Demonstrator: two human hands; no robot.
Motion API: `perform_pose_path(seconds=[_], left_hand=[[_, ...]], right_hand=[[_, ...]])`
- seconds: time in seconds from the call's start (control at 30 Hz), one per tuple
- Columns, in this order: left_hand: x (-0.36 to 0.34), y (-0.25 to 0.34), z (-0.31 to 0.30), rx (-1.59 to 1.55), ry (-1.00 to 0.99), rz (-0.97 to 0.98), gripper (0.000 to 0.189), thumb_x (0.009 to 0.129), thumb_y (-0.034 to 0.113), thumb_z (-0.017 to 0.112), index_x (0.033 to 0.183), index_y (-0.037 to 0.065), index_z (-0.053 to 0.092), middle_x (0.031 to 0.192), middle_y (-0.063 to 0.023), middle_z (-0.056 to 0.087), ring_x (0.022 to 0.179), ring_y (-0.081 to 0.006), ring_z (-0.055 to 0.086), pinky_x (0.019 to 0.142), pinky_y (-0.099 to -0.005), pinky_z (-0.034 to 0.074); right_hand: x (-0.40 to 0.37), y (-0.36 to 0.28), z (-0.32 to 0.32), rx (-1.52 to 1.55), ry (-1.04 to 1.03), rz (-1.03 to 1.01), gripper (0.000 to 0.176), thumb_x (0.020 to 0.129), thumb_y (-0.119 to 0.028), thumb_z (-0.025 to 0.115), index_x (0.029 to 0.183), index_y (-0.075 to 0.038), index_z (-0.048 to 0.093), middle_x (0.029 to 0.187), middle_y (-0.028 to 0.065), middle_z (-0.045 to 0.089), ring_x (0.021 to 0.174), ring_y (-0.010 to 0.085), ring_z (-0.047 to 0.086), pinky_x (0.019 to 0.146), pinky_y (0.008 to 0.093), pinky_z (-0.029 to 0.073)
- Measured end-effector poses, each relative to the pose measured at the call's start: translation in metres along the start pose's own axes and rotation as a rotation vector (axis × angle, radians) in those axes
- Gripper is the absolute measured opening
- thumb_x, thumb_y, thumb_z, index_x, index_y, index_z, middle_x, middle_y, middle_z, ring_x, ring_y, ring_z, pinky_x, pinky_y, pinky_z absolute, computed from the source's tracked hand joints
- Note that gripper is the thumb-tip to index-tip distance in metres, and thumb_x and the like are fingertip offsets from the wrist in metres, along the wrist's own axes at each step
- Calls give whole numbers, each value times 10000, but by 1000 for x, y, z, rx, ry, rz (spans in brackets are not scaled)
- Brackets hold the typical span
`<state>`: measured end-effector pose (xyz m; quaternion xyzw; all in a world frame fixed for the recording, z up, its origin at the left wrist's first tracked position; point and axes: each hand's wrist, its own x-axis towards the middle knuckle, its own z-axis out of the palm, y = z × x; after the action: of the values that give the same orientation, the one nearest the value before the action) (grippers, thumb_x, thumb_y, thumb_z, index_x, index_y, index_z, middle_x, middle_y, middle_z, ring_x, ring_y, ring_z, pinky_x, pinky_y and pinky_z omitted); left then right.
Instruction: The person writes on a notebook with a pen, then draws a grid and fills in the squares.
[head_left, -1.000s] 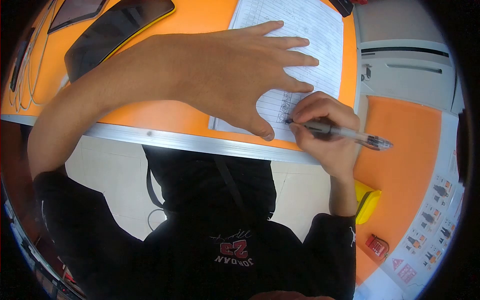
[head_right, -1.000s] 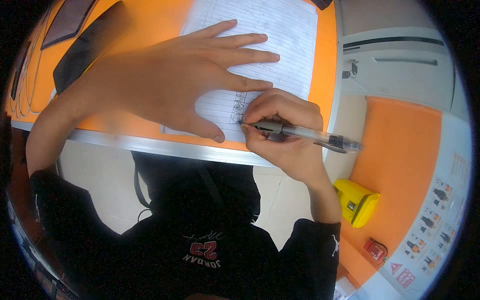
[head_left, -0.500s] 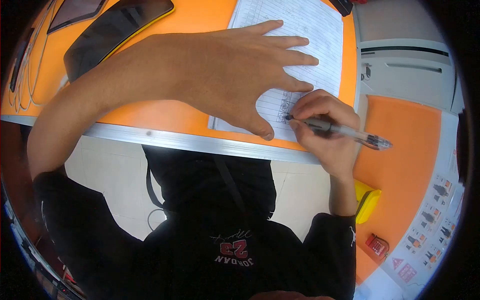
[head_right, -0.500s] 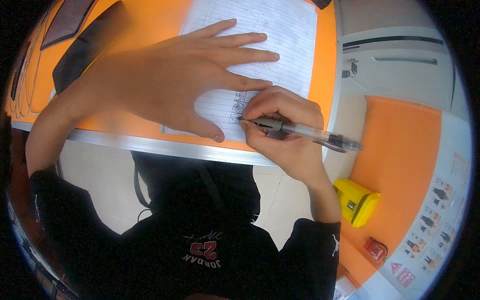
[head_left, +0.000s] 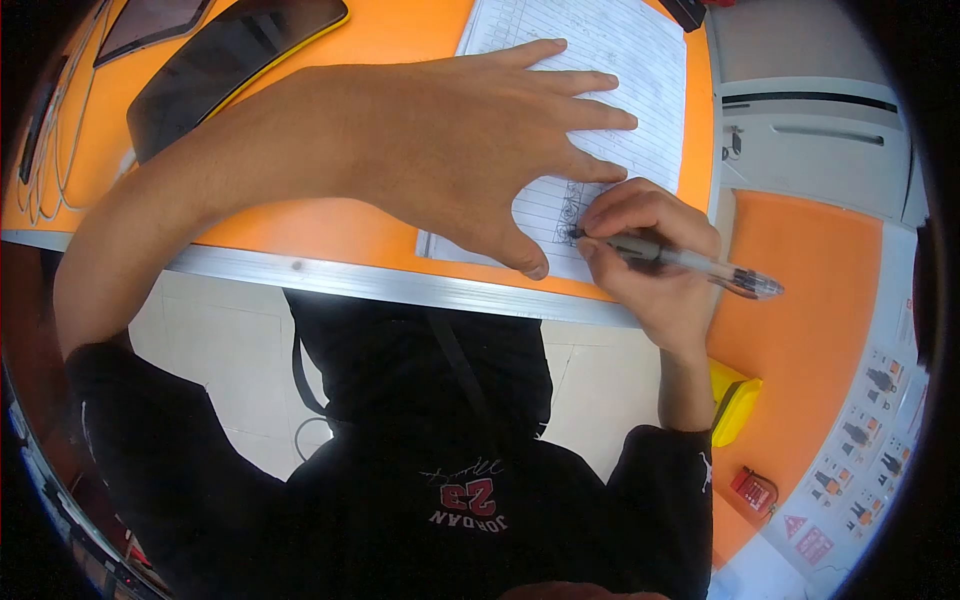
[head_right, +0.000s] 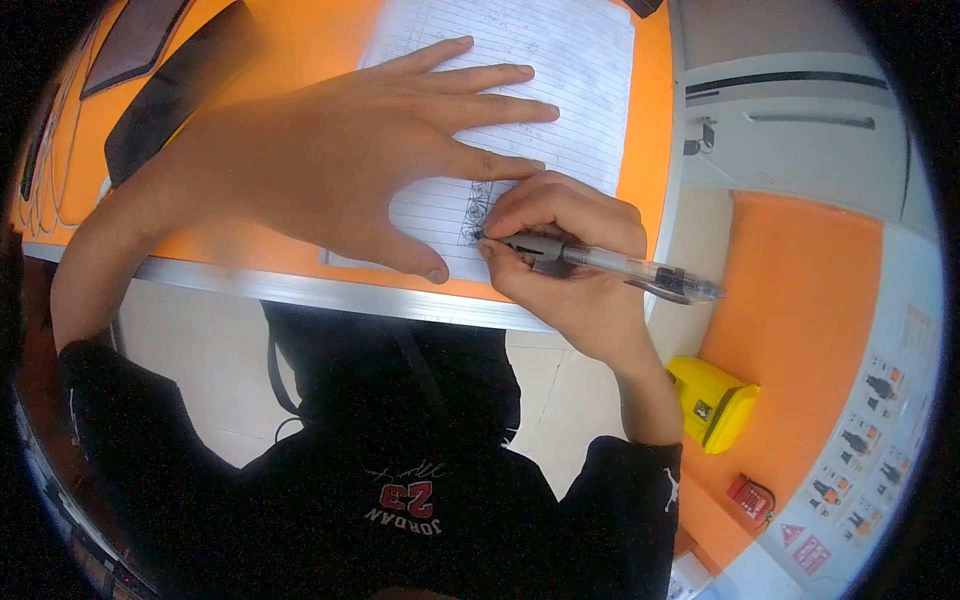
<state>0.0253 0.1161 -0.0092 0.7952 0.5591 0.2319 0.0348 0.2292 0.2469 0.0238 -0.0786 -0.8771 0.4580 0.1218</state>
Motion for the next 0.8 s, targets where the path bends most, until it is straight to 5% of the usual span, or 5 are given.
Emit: perform_pose_path(seconds=[0.8], left_hand=[[3,0,0,-10,-17,3,709,812,636,717,1358,192,627,1505,-145,490,1477,-314,341,1237,-526,163]], right_hand=[[0,4,-1,9,-21,-42,157,714,29,777,839,-19,696,887,105,710,778,153,692,709,234,541]])
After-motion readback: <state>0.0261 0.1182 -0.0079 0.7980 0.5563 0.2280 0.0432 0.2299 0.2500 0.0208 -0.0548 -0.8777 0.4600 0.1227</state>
